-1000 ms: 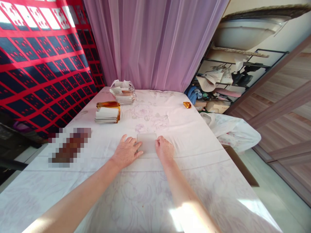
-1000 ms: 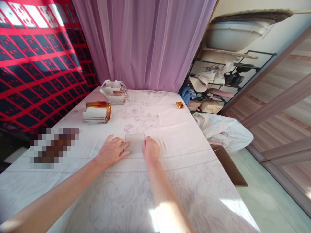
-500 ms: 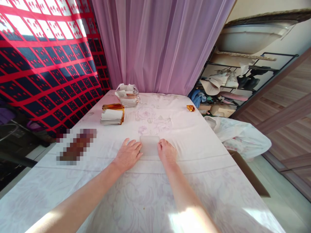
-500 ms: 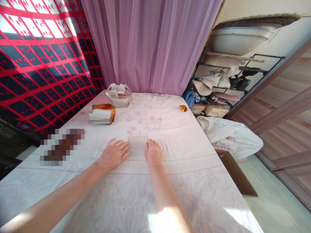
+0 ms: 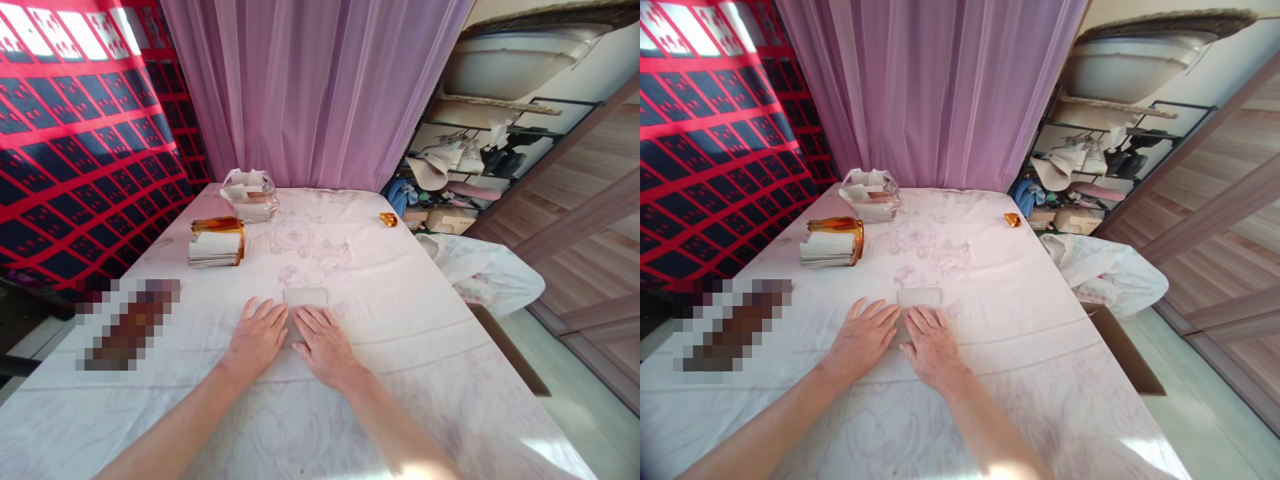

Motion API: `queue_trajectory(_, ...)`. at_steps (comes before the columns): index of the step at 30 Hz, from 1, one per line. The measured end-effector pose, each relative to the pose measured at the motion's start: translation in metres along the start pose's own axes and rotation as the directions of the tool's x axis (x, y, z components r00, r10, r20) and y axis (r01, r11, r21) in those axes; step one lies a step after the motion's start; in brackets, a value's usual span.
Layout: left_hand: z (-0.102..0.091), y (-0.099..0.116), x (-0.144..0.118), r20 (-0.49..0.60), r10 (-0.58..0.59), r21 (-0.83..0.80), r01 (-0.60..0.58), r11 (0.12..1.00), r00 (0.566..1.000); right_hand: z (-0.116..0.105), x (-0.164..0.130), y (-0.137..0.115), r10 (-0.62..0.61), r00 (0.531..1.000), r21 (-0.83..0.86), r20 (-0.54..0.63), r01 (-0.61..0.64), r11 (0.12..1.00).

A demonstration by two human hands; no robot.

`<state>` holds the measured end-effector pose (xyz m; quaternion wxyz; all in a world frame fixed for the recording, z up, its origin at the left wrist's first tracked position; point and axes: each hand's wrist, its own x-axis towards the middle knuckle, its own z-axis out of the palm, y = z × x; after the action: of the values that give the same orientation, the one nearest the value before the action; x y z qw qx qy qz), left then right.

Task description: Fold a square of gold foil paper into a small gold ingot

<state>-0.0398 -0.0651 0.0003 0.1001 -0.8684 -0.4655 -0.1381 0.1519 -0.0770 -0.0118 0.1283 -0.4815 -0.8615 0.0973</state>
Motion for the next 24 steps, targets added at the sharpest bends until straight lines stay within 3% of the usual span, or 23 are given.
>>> queue_trajectory(8, -0.002, 0.001, 0.001, 0.031, -0.026, -0.041, 0.028, 0.999, 0.999, -0.003, -0.026, 0.019, 0.154, 0.988, -0.096, -0.008, -0.154, 0.983)
queue_trajectory(19, 0.004, 0.031, 0.008, 0.011, 0.001, -0.127, 0.0, 0.992, 1.0, 0.003, -0.03, 0.02, 0.132, 0.989, -0.138, -0.066, -0.14, 0.98)
queue_trajectory(24, 0.006, 0.032, 0.007, 0.024, -0.034, -0.122, 0.037, 0.992, 0.999, 0.004, -0.032, 0.02, 0.131, 0.987, -0.137, -0.09, -0.142, 0.98)
